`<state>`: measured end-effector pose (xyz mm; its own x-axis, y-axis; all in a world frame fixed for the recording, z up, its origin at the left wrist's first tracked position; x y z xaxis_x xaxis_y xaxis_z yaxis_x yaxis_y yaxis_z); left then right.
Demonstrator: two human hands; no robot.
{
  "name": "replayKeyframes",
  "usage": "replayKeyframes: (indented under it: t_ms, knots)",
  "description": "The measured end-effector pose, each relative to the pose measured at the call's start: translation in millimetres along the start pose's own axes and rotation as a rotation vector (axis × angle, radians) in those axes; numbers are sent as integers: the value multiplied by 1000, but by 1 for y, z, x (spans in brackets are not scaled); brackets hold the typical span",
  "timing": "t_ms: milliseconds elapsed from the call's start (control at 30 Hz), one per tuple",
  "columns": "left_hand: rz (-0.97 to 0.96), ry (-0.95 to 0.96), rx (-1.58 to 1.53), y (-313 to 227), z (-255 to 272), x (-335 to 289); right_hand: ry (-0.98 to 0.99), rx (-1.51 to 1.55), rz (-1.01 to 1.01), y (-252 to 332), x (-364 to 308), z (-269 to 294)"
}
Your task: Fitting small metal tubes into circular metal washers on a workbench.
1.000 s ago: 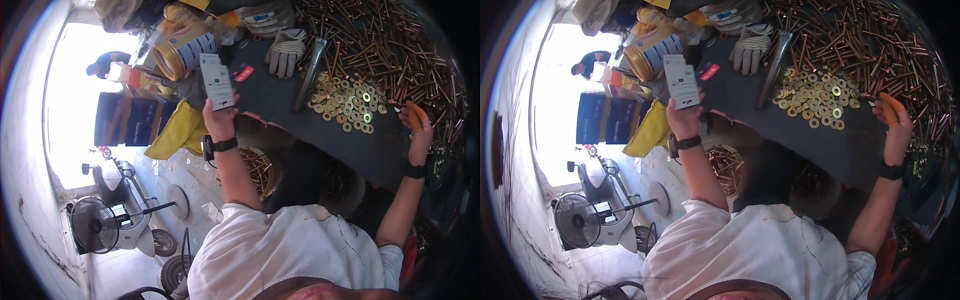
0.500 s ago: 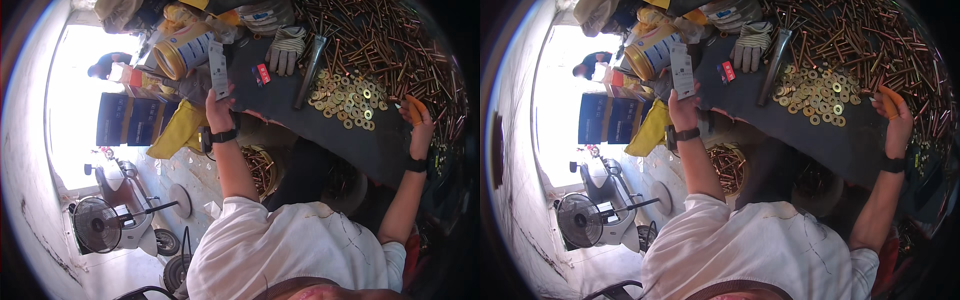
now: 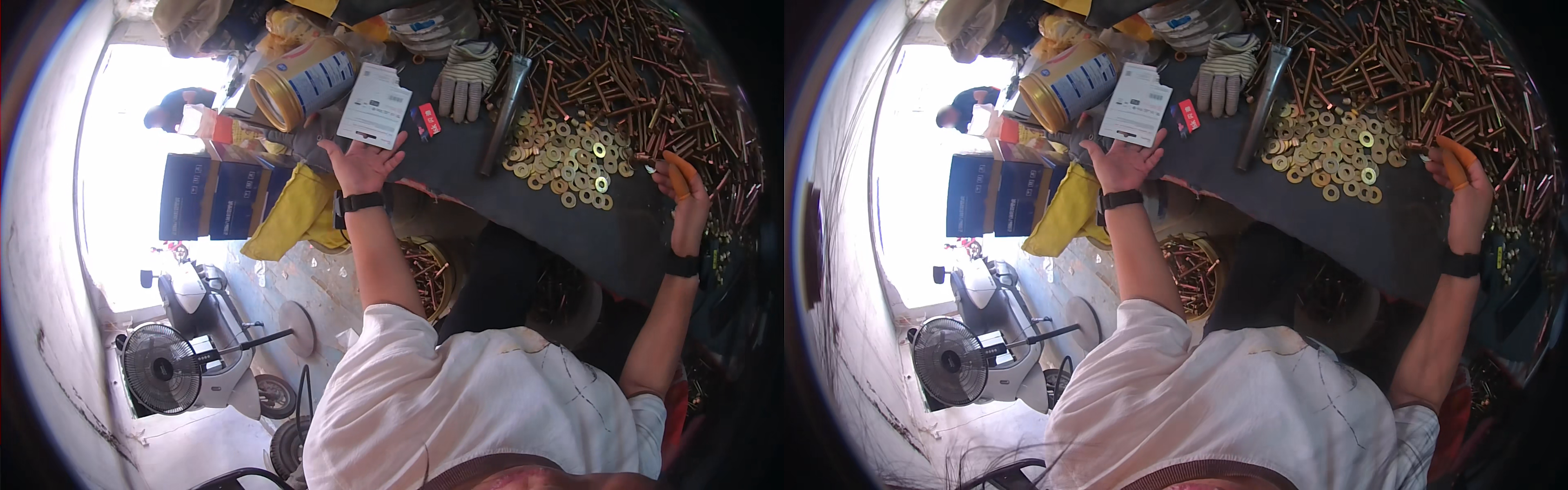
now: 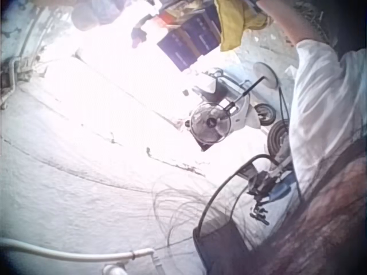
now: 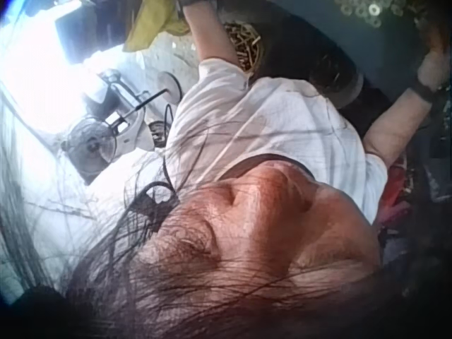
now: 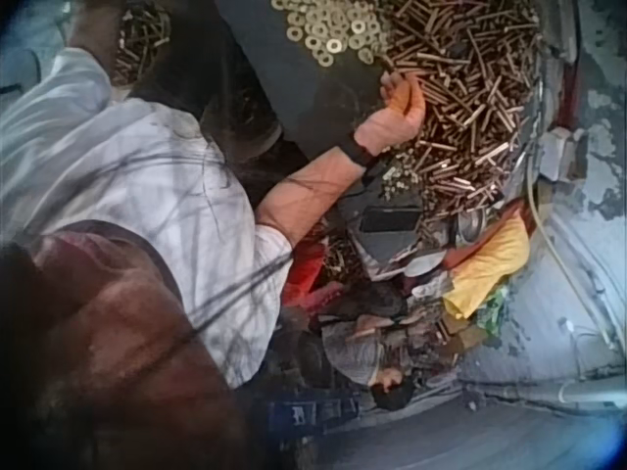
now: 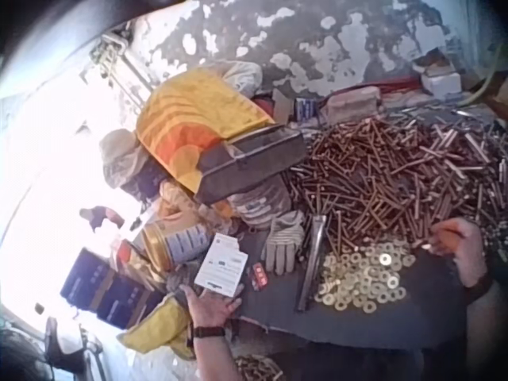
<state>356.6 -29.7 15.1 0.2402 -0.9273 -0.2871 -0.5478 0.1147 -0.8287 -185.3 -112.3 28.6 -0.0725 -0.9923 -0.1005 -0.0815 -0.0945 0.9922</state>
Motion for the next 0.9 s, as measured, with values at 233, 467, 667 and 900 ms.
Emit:
replayKeyframes:
  t_ms: [233,467,667,900]
  knots:
    - [-177,-63,196,6,12,5,-11,27,-15,-4,4,6]
    - [-282,-175,49,22,17,-3,-25,-8,-3,-5,4,6]
    - [-318,-182,90,21,21,-3,15,28,-20,-7,4,-2]
    - [-903,-572,809,-28,6,-38,-8,-8,-35,-5,-1,-1]
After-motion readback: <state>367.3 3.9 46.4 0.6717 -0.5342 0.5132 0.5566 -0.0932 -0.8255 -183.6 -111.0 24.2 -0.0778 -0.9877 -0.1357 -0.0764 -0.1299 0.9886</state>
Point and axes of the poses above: each hand's wrist, its own x-axis towards the middle knuckle, its own z-axis out of the back of the hand, y = z × x, the point moved 10 cm from there along x, towards the middle knuckle, and after that the axes turned 9 degrees about x, right-handed, at the moved point
